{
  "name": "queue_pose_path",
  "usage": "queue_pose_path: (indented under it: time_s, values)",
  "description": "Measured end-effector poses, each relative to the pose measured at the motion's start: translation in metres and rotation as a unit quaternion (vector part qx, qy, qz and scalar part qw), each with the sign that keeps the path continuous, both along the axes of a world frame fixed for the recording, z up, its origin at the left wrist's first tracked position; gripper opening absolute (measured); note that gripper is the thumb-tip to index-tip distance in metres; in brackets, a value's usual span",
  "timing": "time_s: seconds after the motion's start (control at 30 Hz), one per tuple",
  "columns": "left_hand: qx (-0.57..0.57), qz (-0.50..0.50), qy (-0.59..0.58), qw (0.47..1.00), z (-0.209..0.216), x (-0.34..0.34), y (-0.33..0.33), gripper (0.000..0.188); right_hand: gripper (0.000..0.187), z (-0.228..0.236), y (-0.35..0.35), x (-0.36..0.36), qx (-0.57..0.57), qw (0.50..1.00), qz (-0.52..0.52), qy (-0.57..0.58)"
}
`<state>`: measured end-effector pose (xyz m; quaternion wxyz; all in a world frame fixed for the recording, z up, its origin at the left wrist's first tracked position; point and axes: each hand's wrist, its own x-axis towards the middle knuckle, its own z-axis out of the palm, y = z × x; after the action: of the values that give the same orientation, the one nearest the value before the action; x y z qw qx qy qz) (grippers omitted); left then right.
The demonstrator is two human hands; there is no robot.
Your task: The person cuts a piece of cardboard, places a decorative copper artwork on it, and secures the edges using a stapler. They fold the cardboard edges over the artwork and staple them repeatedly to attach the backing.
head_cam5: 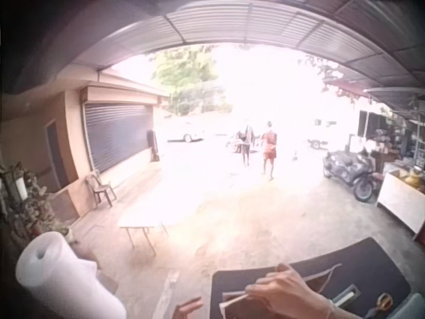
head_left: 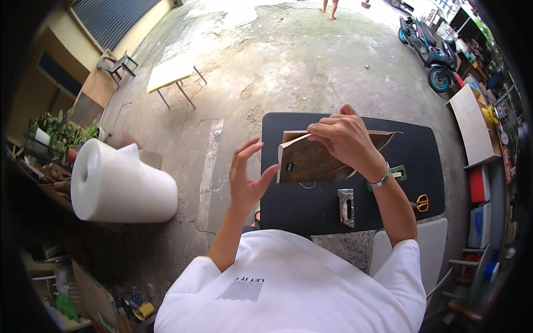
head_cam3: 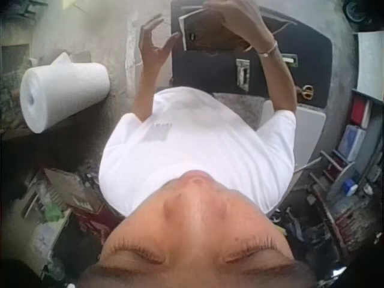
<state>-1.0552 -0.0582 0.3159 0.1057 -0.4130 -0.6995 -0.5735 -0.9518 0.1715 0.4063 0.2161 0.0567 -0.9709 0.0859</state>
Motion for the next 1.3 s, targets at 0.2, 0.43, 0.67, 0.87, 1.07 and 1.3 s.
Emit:
queue_pose_path:
  time_s: [0.2,0.43,0.67,0.87,1.07,1.3]
  values:
    - [0.005,0.003,0.057,0.998,0.004,0.007,0.021,0.029,0.003,-0.027,-0.015,-0.006,0.017,0.999,0.029,-0.003]
    - [-0.057,0.011,0.006,0.998,-0.009,0.01,0.01,0.014,0.005,-0.058,-0.023,0.001,-0.002,0.999,0.042,-0.027]
    - [-0.067,0.011,-0.007,0.998,-0.023,0.013,-0.015,0.012,0.006,-0.067,-0.052,0.003,-0.088,0.996,0.032,0.011]
    - [-0.037,0.037,-0.038,0.998,-0.032,0.018,-0.019,0.011,0.006,-0.077,-0.067,0.002,-0.203,0.978,0.034,0.043]
    - [-0.045,0.039,-0.125,0.99,-0.027,0.022,-0.021,0.006,0.006,-0.075,-0.075,0.003,-0.234,0.971,-0.01,0.048]
    - [-0.091,-0.002,-0.191,0.977,-0.007,0.014,-0.023,0.006,0.007,-0.076,-0.074,0.005,-0.244,0.969,-0.03,0.032]
